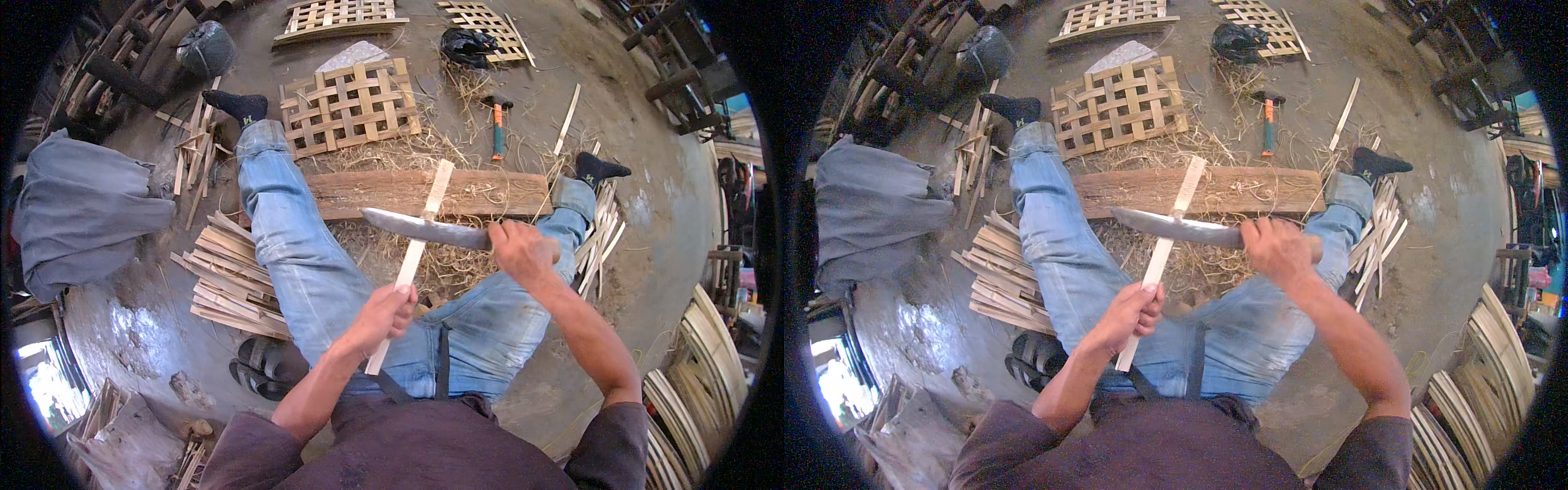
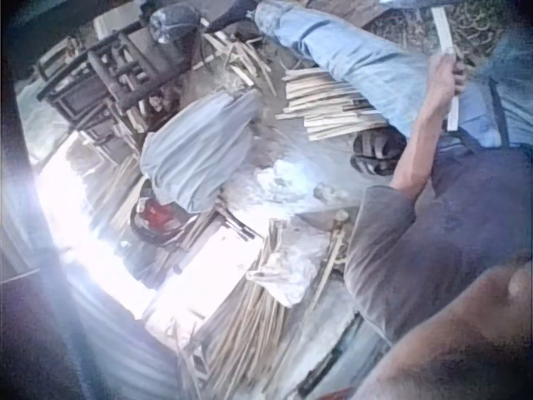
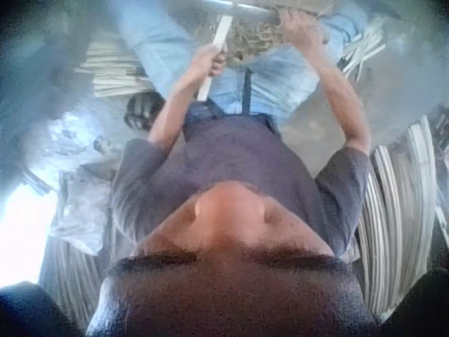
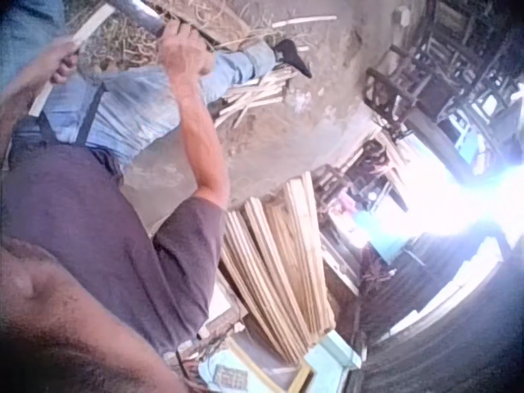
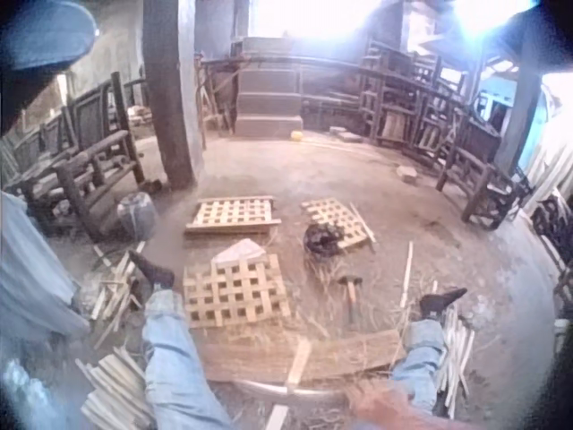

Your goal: The person sits on the floor and uses a knife to shave and shape thin wooden strips. They repeatedly hold the strips, cut along their length, and place finished pieces aside.

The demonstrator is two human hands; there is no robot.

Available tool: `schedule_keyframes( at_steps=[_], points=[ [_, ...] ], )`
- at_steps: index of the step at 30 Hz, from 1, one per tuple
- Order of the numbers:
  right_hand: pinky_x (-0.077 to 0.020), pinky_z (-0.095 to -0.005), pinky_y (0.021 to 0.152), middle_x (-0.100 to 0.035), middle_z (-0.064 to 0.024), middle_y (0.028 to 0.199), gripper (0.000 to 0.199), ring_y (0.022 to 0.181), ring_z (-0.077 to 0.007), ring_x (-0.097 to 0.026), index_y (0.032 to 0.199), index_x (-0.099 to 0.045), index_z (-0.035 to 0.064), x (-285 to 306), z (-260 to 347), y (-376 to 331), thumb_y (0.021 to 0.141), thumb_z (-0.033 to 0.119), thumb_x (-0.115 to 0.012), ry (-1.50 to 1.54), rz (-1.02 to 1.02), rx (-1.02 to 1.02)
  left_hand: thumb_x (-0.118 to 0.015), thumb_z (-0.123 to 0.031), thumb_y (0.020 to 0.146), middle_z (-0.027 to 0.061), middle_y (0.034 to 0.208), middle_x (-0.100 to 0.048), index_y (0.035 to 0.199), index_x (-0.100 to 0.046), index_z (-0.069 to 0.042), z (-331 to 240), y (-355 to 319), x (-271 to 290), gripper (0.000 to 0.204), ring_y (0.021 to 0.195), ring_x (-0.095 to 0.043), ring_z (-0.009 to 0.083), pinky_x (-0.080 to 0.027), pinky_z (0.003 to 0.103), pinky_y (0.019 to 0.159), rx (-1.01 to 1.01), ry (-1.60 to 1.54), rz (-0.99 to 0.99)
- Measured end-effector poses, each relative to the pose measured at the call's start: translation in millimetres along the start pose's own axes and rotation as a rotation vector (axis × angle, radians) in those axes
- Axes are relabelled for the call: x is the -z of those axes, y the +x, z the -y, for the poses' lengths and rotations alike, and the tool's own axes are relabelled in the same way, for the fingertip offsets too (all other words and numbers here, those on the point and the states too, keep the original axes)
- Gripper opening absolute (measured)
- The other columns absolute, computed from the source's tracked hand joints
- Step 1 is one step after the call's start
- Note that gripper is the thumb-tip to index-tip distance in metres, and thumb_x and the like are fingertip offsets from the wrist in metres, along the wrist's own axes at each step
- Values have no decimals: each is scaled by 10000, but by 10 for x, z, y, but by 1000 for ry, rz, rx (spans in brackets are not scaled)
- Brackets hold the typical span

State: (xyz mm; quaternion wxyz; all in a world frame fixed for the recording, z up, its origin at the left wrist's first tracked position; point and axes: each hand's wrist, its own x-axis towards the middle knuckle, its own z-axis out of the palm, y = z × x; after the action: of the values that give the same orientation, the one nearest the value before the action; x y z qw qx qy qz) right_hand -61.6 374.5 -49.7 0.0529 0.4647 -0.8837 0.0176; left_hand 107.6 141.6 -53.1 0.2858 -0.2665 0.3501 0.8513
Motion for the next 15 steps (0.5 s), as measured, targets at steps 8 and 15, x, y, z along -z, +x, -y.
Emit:
schedule_keyframes(
  at_steps=[8,15],
  points=[
    [-544,-410,578,-612,-114,757,128,695,-291,-657,921,-556,55,60,-209,62,799,81,-583,-36,86,-16,-412,-243,1010,-87,685,-310,895,-455,-133,-44,142,-119,166,529,-270,21,-215,183,437,41,-100,68],
    [-533,-426,639,-603,-130,785,202,732,-319,-648,916,-512,56,122,-119,-19,766,102,-639,31,120,-198,-416,-269,1026,-72,732,-321,1137,-493,-92,16,74,-93,223,580,-297,15,-285,151,472,191,-285,50]
  ],
)
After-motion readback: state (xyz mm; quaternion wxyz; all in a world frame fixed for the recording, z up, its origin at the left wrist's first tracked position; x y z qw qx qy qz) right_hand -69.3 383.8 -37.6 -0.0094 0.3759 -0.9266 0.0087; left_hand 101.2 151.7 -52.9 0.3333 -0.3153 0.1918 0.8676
